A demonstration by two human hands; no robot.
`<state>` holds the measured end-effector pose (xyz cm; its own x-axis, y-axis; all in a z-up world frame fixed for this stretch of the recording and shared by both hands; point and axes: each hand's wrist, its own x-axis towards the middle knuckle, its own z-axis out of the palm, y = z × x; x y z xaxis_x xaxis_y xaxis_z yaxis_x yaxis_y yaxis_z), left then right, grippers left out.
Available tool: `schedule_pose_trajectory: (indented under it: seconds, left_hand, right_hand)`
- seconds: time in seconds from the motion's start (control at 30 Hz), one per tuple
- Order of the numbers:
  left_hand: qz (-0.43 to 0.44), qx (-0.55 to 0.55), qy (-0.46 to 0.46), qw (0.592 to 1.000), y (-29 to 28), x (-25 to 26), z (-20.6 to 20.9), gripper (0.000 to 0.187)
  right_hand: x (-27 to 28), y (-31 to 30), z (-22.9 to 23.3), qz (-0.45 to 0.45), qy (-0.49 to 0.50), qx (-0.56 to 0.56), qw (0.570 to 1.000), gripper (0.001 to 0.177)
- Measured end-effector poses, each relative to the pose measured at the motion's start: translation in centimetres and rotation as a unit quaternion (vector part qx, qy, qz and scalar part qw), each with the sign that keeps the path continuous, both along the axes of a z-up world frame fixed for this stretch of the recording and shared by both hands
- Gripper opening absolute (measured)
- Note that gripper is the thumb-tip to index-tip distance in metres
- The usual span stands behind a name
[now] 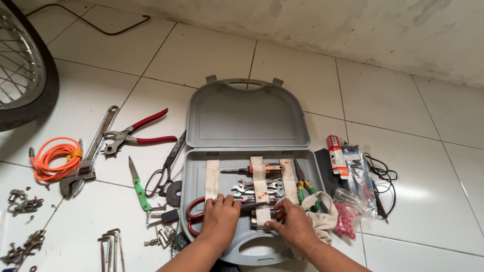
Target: Cleaning and organizing various hand tools into a toolbox.
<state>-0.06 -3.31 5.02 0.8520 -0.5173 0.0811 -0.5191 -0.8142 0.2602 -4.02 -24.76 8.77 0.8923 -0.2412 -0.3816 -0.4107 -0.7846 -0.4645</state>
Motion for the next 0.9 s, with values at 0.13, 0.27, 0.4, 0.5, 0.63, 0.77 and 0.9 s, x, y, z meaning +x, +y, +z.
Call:
schedule_pose_trajectory:
  seconds: [0.13, 0.27, 0.4, 0.5, 0.63, 0.77, 0.9]
  left_hand:
    - [-0.02, 0.03, -0.015, 0.999, -0.4, 0.0, 0.0, 0.025]
    - [-0.038, 0.07, -0.005, 0.997, -0.1, 0.3, 1.2, 0.023]
    - [-0.111, 0.131, 0.009, 0.985, 0.0, 0.7, 1.6, 0.023]
    - [-0.137, 0.166, 0.021, 0.976, 0.1, 0.4, 0.2, 0.024]
    - [-0.152, 0.124, -0.036, 0.98, 1.7, -1.1, -2.3, 0.055]
    - [-0.153, 0.06, -0.08, 0.983, 2.1, -1.7, -3.5, 0.066]
    - [-0.164, 0.089, -0.066, 0.98, 1.5, -1.6, -3.2, 0.06]
  right_hand:
    - [-0.2, 0.0, 0.8, -0.001, 0.004, 0.002, 1.0, 0.05]
    - [-0.3, 0.4, 1.8, 0.013, 0.016, -0.002, 1.0, 0.049]
    - [-0.7, -0.1, 1.9, 0.038, 0.017, -0.017, 0.999, 0.049]
    - [-1.2, -0.2, 1.4, 0.079, -0.018, -0.032, 0.996, 0.056]
    - [-2.3, -0.4, 1.3, 0.177, -0.078, -0.09, 0.977, 0.067]
    - [-2.8, 0.2, 1.7, 0.319, -0.068, -0.197, 0.924, 0.084]
    - [-2.1, 0.6, 1.5, 0.329, -0.022, -0.221, 0.918, 0.089]
